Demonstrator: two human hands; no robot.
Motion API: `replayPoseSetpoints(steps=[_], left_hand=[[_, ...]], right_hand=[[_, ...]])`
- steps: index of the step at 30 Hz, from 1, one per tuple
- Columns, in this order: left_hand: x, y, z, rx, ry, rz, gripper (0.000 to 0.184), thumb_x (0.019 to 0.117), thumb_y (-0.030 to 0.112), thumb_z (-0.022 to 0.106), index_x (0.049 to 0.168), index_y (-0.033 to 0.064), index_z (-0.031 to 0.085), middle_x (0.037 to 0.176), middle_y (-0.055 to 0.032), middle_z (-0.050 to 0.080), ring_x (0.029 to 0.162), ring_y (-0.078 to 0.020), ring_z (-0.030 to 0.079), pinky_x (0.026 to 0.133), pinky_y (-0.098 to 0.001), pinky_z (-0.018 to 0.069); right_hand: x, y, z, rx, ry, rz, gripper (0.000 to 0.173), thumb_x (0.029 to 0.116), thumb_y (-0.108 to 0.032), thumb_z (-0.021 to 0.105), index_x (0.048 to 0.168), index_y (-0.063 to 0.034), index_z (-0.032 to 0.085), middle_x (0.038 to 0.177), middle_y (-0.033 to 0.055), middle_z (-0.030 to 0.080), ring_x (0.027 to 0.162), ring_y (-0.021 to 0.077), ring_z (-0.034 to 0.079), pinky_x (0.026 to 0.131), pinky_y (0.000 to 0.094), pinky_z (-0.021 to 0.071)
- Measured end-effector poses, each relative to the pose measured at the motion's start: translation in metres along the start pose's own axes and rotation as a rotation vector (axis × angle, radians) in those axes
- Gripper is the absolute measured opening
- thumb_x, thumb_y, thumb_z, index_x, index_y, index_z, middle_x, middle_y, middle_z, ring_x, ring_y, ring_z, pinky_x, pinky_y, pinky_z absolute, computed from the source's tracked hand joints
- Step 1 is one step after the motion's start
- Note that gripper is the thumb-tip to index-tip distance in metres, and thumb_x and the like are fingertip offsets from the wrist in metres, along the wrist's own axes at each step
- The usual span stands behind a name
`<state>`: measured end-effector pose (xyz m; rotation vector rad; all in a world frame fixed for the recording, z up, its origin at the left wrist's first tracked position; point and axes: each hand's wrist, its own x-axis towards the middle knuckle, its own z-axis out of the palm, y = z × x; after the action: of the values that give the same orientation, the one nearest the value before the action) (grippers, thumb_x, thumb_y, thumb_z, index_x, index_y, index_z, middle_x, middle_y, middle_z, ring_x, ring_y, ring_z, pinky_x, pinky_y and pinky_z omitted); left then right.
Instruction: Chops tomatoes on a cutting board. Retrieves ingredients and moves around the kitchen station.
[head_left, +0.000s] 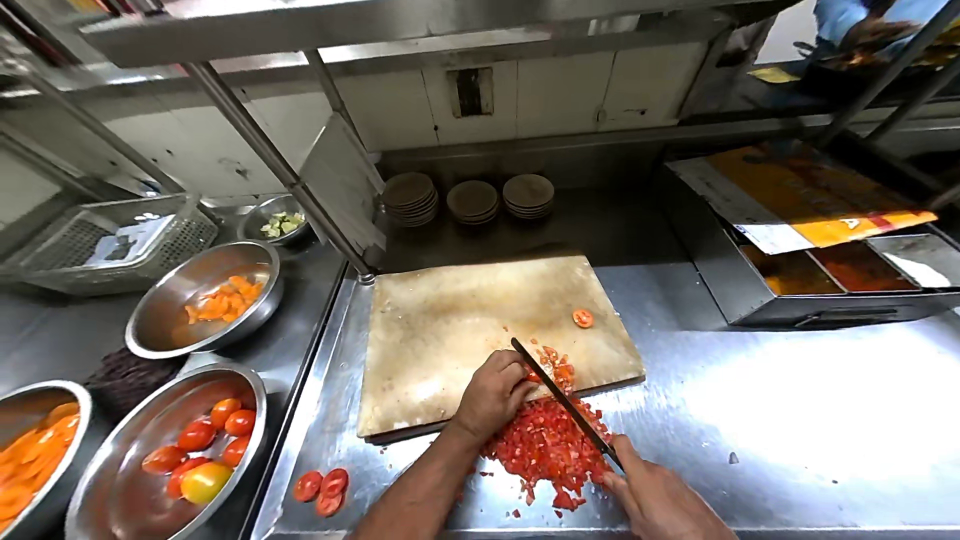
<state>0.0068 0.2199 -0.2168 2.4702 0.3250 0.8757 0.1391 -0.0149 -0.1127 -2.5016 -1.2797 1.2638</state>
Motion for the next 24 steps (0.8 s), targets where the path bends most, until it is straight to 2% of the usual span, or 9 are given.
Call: replayPoseSetpoints(steps=[2,6,8,10,13,15,18,24], left_hand=[[0.0,-0.001,0.0,0.001,0.0,0.0,0.019,0.0948,0.022,0.071,0.088,0.005,0.072,0.106,-0.01,0.072,0.106,-0.0203,0.069,0.095,-0.0326,0.0574],[0.0,0.001,0.0,-0.022,-0.025,-0.014,0.018,0.0959,0.022,0.07,0.092,0.0053,0.074,0.108,-0.0092,0.072,0.109,-0.0199,0.069,0.097,-0.0328,0.0568],[0.0,0.001,-0.001,-0.036,-0.032,-0.026,0.019,0.0971,0.023,0.069,0.093,0.0049,0.074,0.11,-0.0097,0.072,0.111,-0.0202,0.068,0.099,-0.0329,0.0558],[0.0,0.002,-0.004,-0.029,-0.03,-0.026,0.02,0.0974,0.024,0.068,0.094,0.005,0.074,0.11,-0.01,0.072,0.11,-0.0209,0.067,0.099,-0.0335,0.0555],[0.001,0.004,-0.005,-0.036,-0.027,-0.026,0.019,0.0965,0.019,0.062,0.097,0.0041,0.075,0.109,-0.0111,0.072,0.111,-0.0221,0.067,0.099,-0.0341,0.0551],[0.001,0.004,-0.005,-0.05,-0.02,-0.021,0.019,0.0979,0.018,0.062,0.096,0.0044,0.075,0.109,-0.0108,0.072,0.11,-0.021,0.067,0.099,-0.033,0.0552],[0.0,0.002,-0.005,-0.071,-0.021,-0.023,0.019,0.0983,0.019,0.063,0.093,0.0048,0.074,0.107,-0.0098,0.072,0.108,-0.0191,0.068,0.097,-0.0317,0.0557],[0.0,0.0,-0.004,-0.069,-0.012,-0.012,0.017,0.0961,0.017,0.064,0.088,0.0042,0.073,0.106,-0.0104,0.072,0.108,-0.0194,0.068,0.097,-0.0319,0.0558]], right_hand=[[0.007,-0.009,-0.002,-0.04,-0.004,-0.003,0.044,0.1102,-0.035,0.045,0.142,-0.0044,0.043,0.097,0.0231,0.07,0.092,0.0422,0.072,0.082,0.0579,0.0562],[0.053,-0.042,-0.005,-0.054,0.011,-0.014,0.043,0.1109,-0.033,0.042,0.146,-0.0074,0.04,0.111,0.0224,0.068,0.105,0.0404,0.07,0.09,0.0569,0.055],[0.063,-0.043,0.0,-0.048,0.019,-0.018,0.043,0.1108,-0.033,0.041,0.146,-0.0078,0.04,0.113,0.0222,0.068,0.106,0.0404,0.069,0.09,0.0574,0.0552],[0.052,-0.027,0.013,-0.018,0.014,0.002,0.042,0.1103,-0.034,0.043,0.143,-0.0066,0.042,0.11,0.0228,0.069,0.103,0.0411,0.07,0.088,0.0578,0.0557],[0.024,0.012,0.032,0.093,0.009,0.027,0.049,0.1089,-0.033,0.048,0.144,0.0006,0.044,0.102,0.0278,0.07,0.097,0.0461,0.07,0.086,0.0619,0.0548],[0.016,0.025,0.033,0.141,-0.003,0.025,0.05,0.1086,-0.034,0.05,0.144,0.0008,0.043,0.1,0.0281,0.069,0.097,0.0462,0.07,0.087,0.0624,0.0544],[0.014,0.024,0.023,0.165,0.012,-0.018,0.048,0.1085,-0.033,0.05,0.143,-0.0005,0.044,0.095,0.0247,0.069,0.088,0.0424,0.071,0.082,0.0594,0.0564],[0.005,0.005,0.001,0.042,-0.042,-0.02,0.047,0.1095,-0.035,0.048,0.143,-0.0031,0.043,0.097,0.024,0.07,0.092,0.0424,0.072,0.084,0.0578,0.0562]])
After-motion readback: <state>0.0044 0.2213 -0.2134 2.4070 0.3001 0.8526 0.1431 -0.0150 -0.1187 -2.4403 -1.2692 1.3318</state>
